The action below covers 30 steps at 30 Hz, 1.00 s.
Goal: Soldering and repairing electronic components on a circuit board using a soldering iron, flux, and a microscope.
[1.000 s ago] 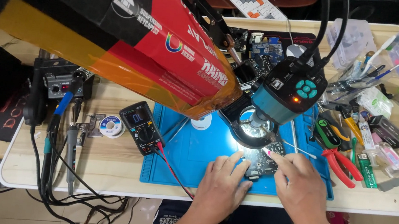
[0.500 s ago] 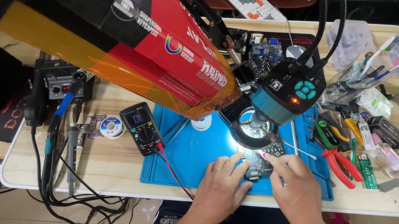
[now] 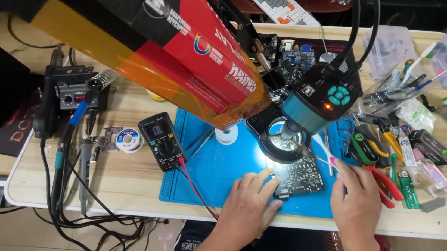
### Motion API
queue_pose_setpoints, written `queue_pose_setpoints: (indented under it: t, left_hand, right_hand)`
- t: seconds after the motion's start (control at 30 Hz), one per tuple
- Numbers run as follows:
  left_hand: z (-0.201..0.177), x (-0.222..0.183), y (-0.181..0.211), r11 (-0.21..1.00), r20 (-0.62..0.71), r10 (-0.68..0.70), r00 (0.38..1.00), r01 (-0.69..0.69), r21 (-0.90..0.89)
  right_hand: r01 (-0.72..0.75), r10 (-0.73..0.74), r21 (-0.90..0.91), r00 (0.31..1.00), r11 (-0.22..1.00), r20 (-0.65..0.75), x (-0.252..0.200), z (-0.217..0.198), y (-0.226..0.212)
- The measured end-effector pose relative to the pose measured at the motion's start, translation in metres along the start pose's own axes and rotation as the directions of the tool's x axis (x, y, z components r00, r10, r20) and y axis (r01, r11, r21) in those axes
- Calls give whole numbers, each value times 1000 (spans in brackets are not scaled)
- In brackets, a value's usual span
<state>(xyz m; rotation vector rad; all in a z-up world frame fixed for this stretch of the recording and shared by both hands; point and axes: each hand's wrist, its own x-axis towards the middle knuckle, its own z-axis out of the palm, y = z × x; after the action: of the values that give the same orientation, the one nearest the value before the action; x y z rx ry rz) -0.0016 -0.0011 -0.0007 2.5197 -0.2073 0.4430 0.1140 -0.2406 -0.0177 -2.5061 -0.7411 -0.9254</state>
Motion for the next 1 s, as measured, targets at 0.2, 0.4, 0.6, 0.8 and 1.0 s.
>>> queue_pose_setpoints:
  t: [0.2, 0.4, 0.6, 0.8, 1.0]
  left_hand:
    - [2, -1, 0, 1000, -10, 5, 1000, -5, 4]
    - [7, -4, -1, 999, -27, 19, 999, -18, 36]
    - [5, -6, 1, 1000, -27, 17, 999, -17, 17]
    - [7, -8, 0, 999, -38, 22, 999, -21, 30]
    - [6, -8, 2, 1000, -22, 1, 1000, -1, 22]
  right_hand:
    - [-20, 19, -5, 999, 1000, -34, -7, 8, 5]
    - [-60, 62, -46, 998, 997, 29, -15, 15, 10]
    - [-46, 47, -60, 999, 997, 21, -17, 18, 13]
    - [-17, 16, -74, 1000, 997, -9, -13, 14, 7]
    - [-2, 1, -90, 1000, 996, -13, -10, 11, 4]
